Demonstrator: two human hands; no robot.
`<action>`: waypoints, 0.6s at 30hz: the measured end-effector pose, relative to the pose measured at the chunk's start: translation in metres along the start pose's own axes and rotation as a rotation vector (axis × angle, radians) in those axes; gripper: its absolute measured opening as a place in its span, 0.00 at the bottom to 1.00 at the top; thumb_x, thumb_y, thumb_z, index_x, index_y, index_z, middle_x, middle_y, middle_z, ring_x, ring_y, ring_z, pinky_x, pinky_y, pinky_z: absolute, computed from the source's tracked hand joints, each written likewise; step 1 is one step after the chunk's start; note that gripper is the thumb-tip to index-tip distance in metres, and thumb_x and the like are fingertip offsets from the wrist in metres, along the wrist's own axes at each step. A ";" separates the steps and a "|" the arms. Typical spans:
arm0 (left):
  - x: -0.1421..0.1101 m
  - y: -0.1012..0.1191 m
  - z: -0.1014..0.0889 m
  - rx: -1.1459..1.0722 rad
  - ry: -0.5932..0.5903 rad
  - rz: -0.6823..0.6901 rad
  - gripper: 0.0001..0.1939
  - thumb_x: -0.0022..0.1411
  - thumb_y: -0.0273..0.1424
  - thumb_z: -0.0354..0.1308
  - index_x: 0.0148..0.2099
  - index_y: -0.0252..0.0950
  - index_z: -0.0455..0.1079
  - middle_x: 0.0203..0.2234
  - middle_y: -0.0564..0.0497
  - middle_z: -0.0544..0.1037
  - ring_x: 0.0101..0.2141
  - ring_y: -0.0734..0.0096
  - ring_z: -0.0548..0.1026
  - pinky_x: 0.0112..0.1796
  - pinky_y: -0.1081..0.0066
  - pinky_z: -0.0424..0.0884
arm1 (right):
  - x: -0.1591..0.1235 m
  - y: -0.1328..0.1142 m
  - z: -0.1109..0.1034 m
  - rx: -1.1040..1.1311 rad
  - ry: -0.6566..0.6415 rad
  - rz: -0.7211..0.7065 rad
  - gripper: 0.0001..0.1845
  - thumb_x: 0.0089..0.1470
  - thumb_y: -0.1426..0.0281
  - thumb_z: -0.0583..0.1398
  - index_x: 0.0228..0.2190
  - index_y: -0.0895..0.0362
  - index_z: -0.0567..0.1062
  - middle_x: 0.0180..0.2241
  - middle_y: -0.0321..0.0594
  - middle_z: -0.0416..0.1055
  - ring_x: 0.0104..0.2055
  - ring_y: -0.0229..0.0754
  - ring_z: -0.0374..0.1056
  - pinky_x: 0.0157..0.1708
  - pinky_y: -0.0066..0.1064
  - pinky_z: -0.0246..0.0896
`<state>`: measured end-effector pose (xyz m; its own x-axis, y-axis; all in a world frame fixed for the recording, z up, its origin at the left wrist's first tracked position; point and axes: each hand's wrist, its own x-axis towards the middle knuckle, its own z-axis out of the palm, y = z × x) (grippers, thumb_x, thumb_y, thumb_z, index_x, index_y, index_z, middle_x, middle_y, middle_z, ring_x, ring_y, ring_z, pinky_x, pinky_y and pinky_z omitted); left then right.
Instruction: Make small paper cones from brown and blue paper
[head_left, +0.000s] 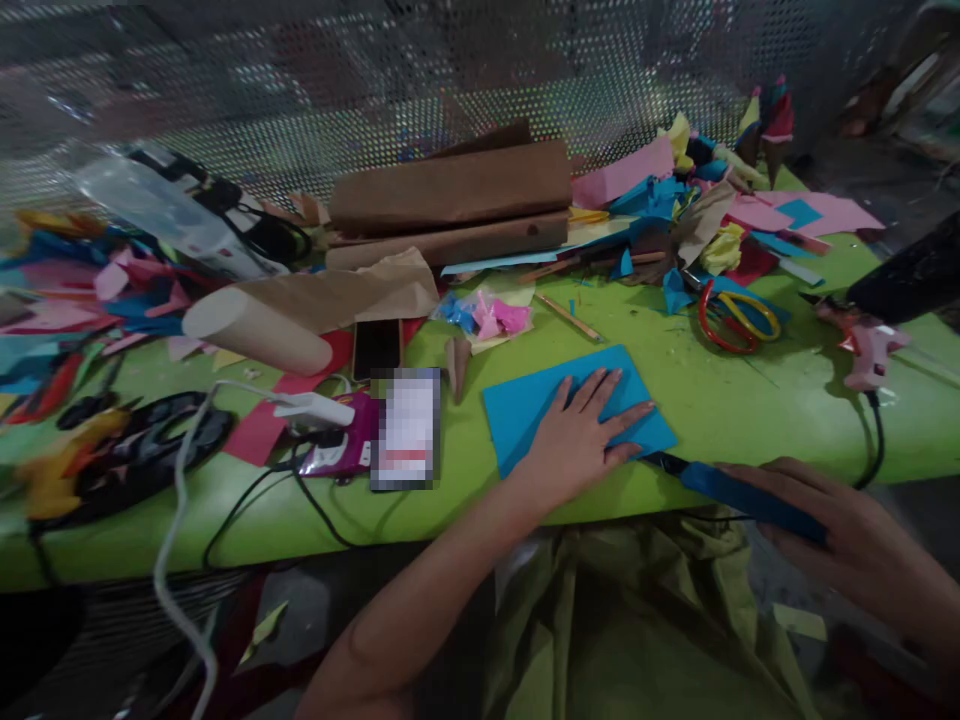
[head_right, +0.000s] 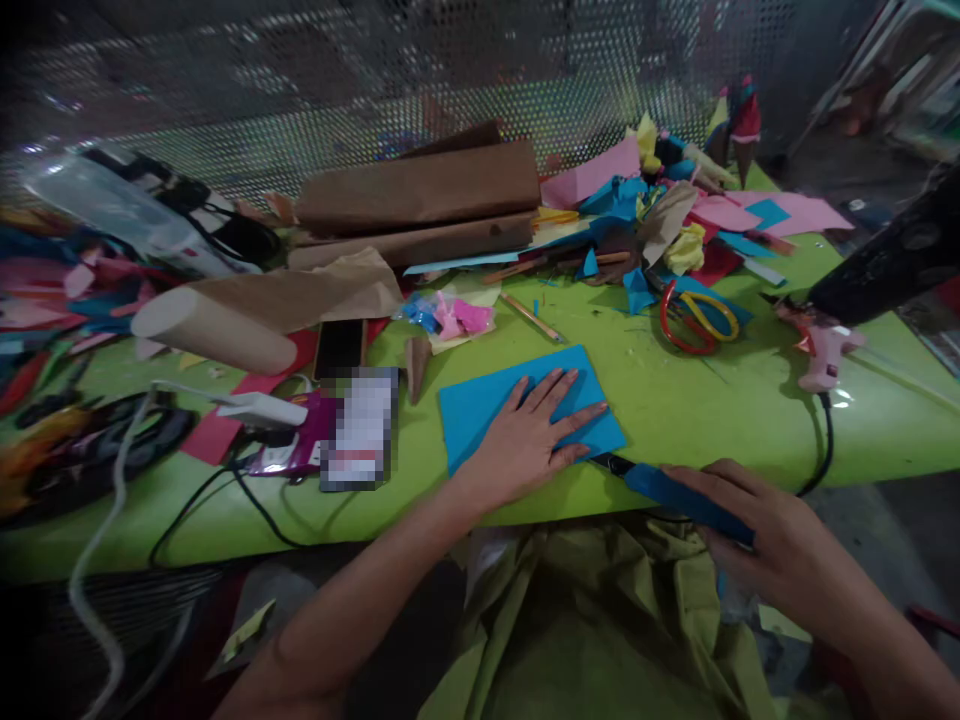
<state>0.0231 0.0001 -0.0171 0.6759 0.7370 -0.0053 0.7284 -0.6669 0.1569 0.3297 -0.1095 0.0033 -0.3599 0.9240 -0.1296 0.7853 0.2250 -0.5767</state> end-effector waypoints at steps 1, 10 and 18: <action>0.000 0.000 0.000 0.004 0.003 0.000 0.30 0.72 0.53 0.44 0.73 0.58 0.51 0.75 0.51 0.44 0.72 0.50 0.46 0.67 0.42 0.47 | 0.000 0.000 0.000 -0.012 0.002 -0.001 0.33 0.60 0.67 0.57 0.65 0.37 0.63 0.55 0.42 0.72 0.51 0.53 0.74 0.45 0.39 0.73; -0.001 0.000 0.002 0.015 0.013 0.007 0.30 0.72 0.54 0.43 0.73 0.59 0.51 0.75 0.51 0.45 0.72 0.52 0.46 0.67 0.42 0.48 | -0.002 0.002 -0.002 -0.020 0.027 -0.034 0.30 0.62 0.65 0.58 0.64 0.39 0.66 0.54 0.42 0.73 0.50 0.50 0.75 0.45 0.35 0.73; -0.001 0.000 0.002 0.013 0.011 0.015 0.30 0.72 0.54 0.42 0.73 0.58 0.50 0.75 0.49 0.45 0.72 0.51 0.46 0.67 0.41 0.47 | 0.004 -0.006 0.001 -0.038 -0.039 -0.005 0.29 0.62 0.68 0.56 0.64 0.45 0.67 0.54 0.47 0.72 0.49 0.50 0.75 0.46 0.37 0.71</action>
<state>0.0227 -0.0006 -0.0195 0.6852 0.7283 0.0080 0.7199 -0.6789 0.1444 0.3231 -0.1071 0.0055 -0.3830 0.9101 -0.1584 0.8015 0.2421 -0.5468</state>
